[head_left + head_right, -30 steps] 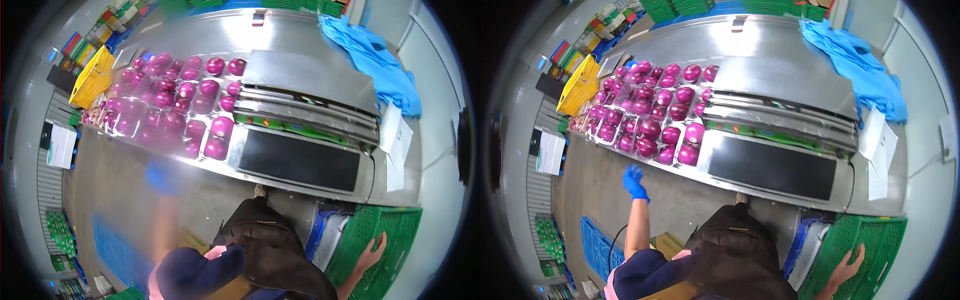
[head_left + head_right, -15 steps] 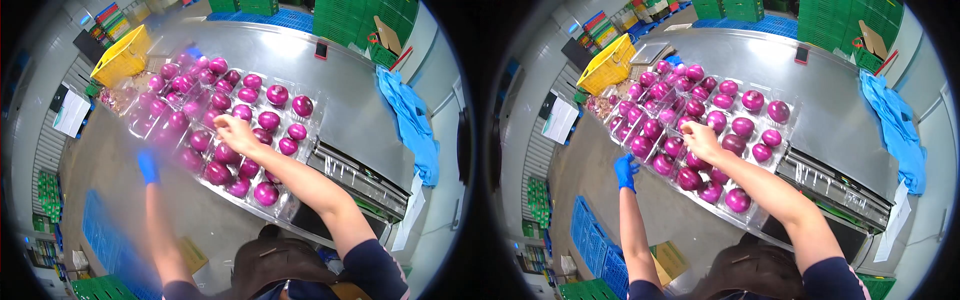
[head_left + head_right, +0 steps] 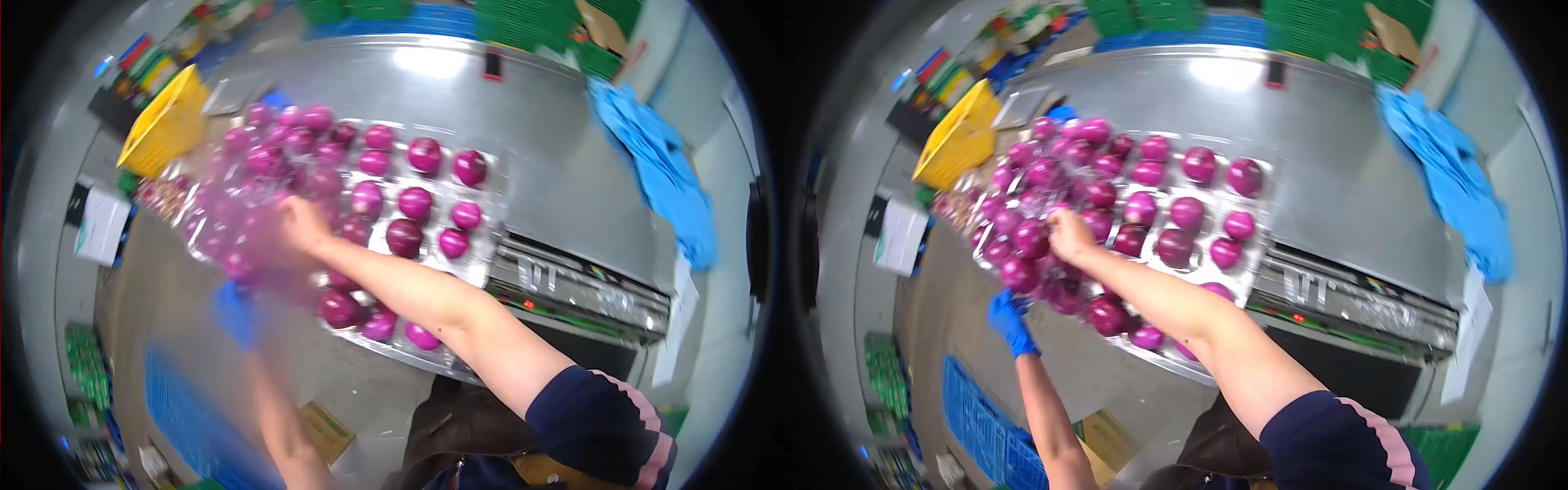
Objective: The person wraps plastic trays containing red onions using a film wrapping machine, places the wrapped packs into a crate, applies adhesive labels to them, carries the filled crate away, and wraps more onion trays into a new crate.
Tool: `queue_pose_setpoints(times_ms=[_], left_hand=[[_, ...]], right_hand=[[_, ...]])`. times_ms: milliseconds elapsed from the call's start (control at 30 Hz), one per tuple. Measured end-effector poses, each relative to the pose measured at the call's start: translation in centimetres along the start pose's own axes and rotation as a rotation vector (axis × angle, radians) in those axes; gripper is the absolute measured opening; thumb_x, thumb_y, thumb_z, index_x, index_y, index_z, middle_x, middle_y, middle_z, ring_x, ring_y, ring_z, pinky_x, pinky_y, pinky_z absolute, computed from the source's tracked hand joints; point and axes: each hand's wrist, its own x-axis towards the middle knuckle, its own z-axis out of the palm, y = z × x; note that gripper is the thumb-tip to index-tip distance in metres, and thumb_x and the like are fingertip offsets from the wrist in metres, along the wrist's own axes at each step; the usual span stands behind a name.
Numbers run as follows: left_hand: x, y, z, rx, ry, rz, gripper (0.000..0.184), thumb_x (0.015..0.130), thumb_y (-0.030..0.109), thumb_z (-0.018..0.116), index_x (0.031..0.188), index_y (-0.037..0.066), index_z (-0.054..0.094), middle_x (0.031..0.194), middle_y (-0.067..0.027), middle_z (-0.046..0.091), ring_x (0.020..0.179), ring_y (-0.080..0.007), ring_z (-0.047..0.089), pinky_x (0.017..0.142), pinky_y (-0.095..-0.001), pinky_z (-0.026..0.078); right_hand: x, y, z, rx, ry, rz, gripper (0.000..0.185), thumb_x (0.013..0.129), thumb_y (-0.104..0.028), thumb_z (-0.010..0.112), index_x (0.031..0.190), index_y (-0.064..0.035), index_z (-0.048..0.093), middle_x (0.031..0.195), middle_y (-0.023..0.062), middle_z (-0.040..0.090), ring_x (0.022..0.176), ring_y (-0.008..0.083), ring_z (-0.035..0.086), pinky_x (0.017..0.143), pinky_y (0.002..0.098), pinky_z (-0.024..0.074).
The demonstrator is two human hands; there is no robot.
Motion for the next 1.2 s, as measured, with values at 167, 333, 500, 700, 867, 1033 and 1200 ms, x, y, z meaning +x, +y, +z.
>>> queue_pose_setpoints(times_ms=[167, 333, 500, 700, 867, 1033, 1200], left_hand=[[-5.1, 7.1, 4.4, 0.137, -0.22, 0.325, 0.015, 0.09, 0.015, 0.055, 0.083, 0.002, 0.06, 0.065, -0.0047, 0.06, 0.052, -0.0115, 0.056, 0.048, -0.0239, 0.044], [-15.8, 14.1, 17.8, -0.04, -0.819, 0.197, 0.008, 0.086, 0.01, 0.059, 0.081, 0.004, 0.062, 0.065, 0.0005, 0.056, 0.057, -0.0067, 0.05, 0.05, -0.0217, 0.039], [-26.1, 13.4, 34.2, -0.158, -1.22, 0.264, 0.008, 0.083, 0.007, 0.06, 0.082, 0.0, 0.064, 0.063, -0.0042, 0.059, 0.05, -0.0115, 0.056, 0.046, -0.0248, 0.041], [-28.7, 12.5, 39.6, 0.025, -1.511, 0.558, 0.014, 0.084, 0.01, 0.058, 0.088, -0.003, 0.063, 0.066, -0.0101, 0.063, 0.05, -0.0161, 0.06, 0.045, -0.0253, 0.046], [-27.3, 16.9, 31.3, 0.257, -1.556, 0.749, 0.05, 0.076, 0.003, 0.062, 0.125, 0.013, 0.056, 0.12, -0.0104, 0.057, 0.102, -0.0252, 0.059, 0.085, -0.0345, 0.048], [-28.4, 18.1, 29.7, 0.491, -1.171, 1.996, 0.046, 0.077, 0.028, 0.067, 0.121, 0.021, 0.059, 0.121, -0.007, 0.057, 0.114, -0.0273, 0.051, 0.092, -0.0429, 0.042], [-26.8, 14.7, 27.1, 0.458, -1.193, 1.814, 0.044, 0.07, 0.008, 0.062, 0.11, 0.025, 0.068, 0.112, -0.0014, 0.064, 0.093, -0.021, 0.057, 0.086, -0.0377, 0.041]], right_hand=[[-4.2, -9.5, -19.6, 0.182, -0.144, 0.344, 0.038, 0.069, -0.015, 0.061, 0.101, 0.0049, 0.061, 0.079, 0.0188, 0.066, 0.075, 0.0305, 0.065, 0.074, 0.0378, 0.0507], [-11.9, -9.1, -38.1, -0.242, 0.036, 0.456, 0.042, 0.072, -0.014, 0.06, 0.11, 0.005, 0.057, 0.071, 0.0159, 0.064, 0.066, 0.0251, 0.063, 0.066, 0.036, 0.0495], [-18.7, -8.7, -52.4, -0.416, 0.441, 0.568, 0.042, 0.073, -0.017, 0.063, 0.109, 0.0049, 0.059, 0.064, 0.0152, 0.062, 0.061, 0.0273, 0.062, 0.062, 0.0374, 0.0486], [-22.5, -8.3, -58.3, 0.034, 0.416, 0.838, 0.047, 0.081, -0.006, 0.056, 0.125, 0.0077, 0.049, 0.071, 0.0063, 0.061, 0.05, 0.0106, 0.054, 0.042, 0.0263, 0.0412], [-26.5, -11.0, -62.3, -0.499, -0.024, 0.542, 0.054, 0.081, -0.002, 0.055, 0.134, -0.0111, 0.045, 0.107, 0.0072, 0.06, 0.061, 0.0169, 0.062, 0.049, 0.0284, 0.0477], [-28.7, -10.9, -65.2, -1.183, -0.643, 0.125, 0.065, 0.078, -0.002, 0.057, 0.133, -0.0335, 0.043, 0.148, -0.0005, 0.033, 0.083, 0.0247, 0.066, 0.061, 0.0329, 0.0533], [-31.1, -9.8, -63.2, -0.536, -0.179, 0.113, 0.018, 0.084, -0.007, 0.062, 0.1, -0.0127, 0.069, 0.107, 0.0044, 0.068, 0.086, 0.0186, 0.067, 0.071, 0.0301, 0.054]])
